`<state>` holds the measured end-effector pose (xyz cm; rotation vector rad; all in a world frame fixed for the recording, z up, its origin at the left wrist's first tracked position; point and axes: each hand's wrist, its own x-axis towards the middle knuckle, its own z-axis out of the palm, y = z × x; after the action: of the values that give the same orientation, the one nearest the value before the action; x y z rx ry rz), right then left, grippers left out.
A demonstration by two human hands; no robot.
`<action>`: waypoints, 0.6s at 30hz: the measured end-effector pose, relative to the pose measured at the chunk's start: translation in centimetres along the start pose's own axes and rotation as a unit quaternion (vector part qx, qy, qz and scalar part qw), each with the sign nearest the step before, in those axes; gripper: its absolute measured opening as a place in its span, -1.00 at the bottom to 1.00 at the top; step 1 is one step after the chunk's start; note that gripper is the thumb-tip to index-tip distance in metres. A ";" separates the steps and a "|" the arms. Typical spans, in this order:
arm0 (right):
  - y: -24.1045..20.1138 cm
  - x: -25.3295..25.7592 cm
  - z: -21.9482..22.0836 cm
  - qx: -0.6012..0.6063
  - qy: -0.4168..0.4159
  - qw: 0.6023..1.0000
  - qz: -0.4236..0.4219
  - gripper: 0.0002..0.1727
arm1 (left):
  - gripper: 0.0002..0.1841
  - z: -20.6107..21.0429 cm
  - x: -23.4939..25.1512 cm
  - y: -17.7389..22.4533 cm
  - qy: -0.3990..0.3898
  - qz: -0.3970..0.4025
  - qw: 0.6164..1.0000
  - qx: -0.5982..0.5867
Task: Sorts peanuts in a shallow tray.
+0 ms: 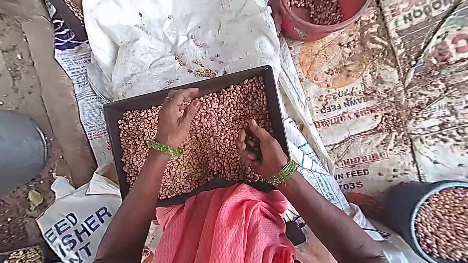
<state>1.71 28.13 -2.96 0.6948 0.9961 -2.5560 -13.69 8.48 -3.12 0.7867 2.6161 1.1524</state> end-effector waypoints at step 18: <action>-3.9 -3.0 -2.5 -0.057 -0.080 0.982 -0.161 -0.41 | -0.66 6.1 -9.2 3.8 -0.100 0.059 0.989 -0.087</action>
<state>3.24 33.01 -0.84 0.3105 1.2762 -2.7425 -2.23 9.54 -4.97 0.9747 2.2993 1.2426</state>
